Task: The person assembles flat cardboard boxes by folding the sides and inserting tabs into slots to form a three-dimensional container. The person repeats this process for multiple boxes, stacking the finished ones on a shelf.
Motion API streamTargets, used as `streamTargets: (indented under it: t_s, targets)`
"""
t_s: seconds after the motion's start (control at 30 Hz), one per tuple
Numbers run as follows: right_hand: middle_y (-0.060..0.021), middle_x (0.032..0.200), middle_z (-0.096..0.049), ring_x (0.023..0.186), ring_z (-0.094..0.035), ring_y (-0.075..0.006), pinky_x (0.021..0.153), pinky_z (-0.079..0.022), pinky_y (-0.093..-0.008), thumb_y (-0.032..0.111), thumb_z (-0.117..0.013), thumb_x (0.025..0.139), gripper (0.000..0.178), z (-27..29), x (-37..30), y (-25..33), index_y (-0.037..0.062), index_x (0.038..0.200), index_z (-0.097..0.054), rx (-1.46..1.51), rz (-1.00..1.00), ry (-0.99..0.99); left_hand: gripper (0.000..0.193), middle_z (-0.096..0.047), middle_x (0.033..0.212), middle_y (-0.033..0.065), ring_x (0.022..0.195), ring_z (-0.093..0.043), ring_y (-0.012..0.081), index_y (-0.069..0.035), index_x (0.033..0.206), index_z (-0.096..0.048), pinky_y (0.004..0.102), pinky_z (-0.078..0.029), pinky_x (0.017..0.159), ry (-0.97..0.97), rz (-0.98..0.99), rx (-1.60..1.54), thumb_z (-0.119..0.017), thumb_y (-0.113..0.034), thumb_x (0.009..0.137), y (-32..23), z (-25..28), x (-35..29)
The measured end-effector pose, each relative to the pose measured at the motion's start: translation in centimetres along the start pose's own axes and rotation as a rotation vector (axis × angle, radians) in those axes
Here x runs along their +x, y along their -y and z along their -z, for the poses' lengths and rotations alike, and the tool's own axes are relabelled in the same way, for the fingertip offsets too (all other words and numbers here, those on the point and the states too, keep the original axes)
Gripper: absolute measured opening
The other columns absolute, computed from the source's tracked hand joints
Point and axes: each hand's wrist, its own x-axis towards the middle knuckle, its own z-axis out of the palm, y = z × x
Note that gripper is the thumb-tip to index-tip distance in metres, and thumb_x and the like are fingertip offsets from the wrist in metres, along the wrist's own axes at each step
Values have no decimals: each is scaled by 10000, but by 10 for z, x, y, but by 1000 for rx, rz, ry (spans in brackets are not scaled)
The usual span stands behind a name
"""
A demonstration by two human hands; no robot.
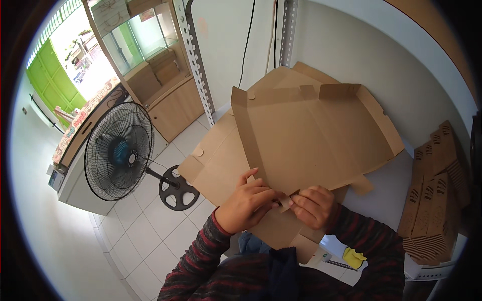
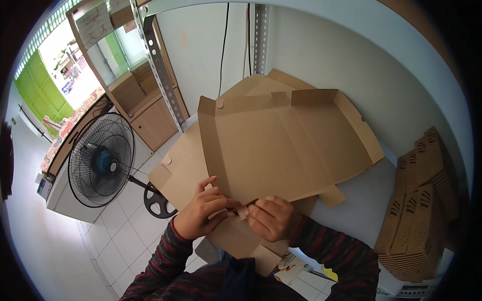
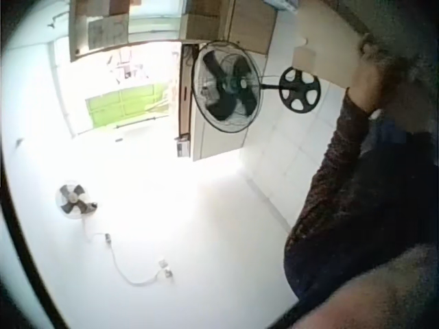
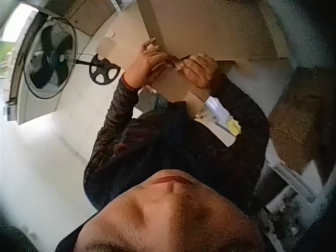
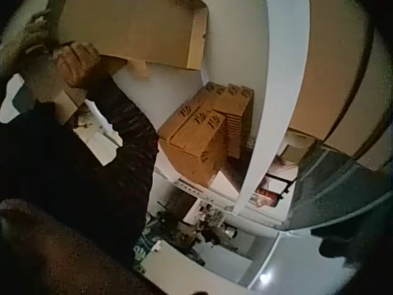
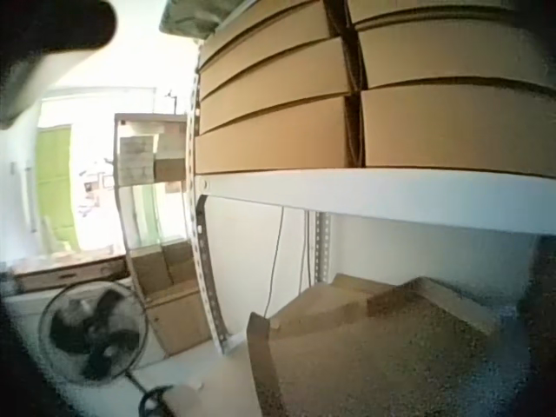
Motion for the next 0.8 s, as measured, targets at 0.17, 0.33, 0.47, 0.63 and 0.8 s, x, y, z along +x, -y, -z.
streamTargets:
  t_s: [0.17, 0.33, 0.47, 0.63, 0.8]
  targets:
    - [-74, 819, -632, 737, -620, -179, 601, -492, -298, 57, -679, 740, 74, 2, 1, 2, 19, 775, -626, -52, -46, -5, 248, -667, 842, 12, 968, -607, 204, -122, 1046, -661, 511, -250, 1097, -2, 16, 8, -716, -180, 811, -8, 2, 0]
    - [-86, 852, -614, 748, -628, -224, 617, -503, -329, 69, -696, 742, 124, 3, 8, 5, 12, 837, -641, 65, -227, 51, 209, -671, 845, 12, 957, -613, 200, -121, 1012, -676, 512, -254, 1101, -70, -12, 51, -699, -147, 807, -4, -5, -4]
    - [-81, 862, -593, 771, -613, -242, 657, -501, -348, 103, -731, 721, 181, 11, 36, 11, 26, 857, -639, 164, -480, 16, 246, -667, 826, 1, 885, -614, 192, -122, 992, -699, 511, -265, 1101, -94, -48, 47, -690, -69, 752, 2, -7, -4]
    - [-66, 809, -595, 744, -576, -242, 632, -466, -364, 122, -747, 713, 162, 14, 22, 1, 49, 802, -633, 248, -438, 163, 160, -659, 805, 10, 898, -612, 199, -103, 920, -680, 508, -274, 1094, -127, -72, 40, -694, -88, 762, 0, -7, 1]
    - [-66, 757, -578, 723, -562, -253, 636, -444, -371, 111, -721, 735, 122, 10, 19, 4, 48, 763, -620, 258, -440, 129, 131, -634, 824, 25, 943, -586, 215, -102, 871, -667, 509, -274, 1087, -174, -38, 98, -725, -120, 754, 0, -15, 0]
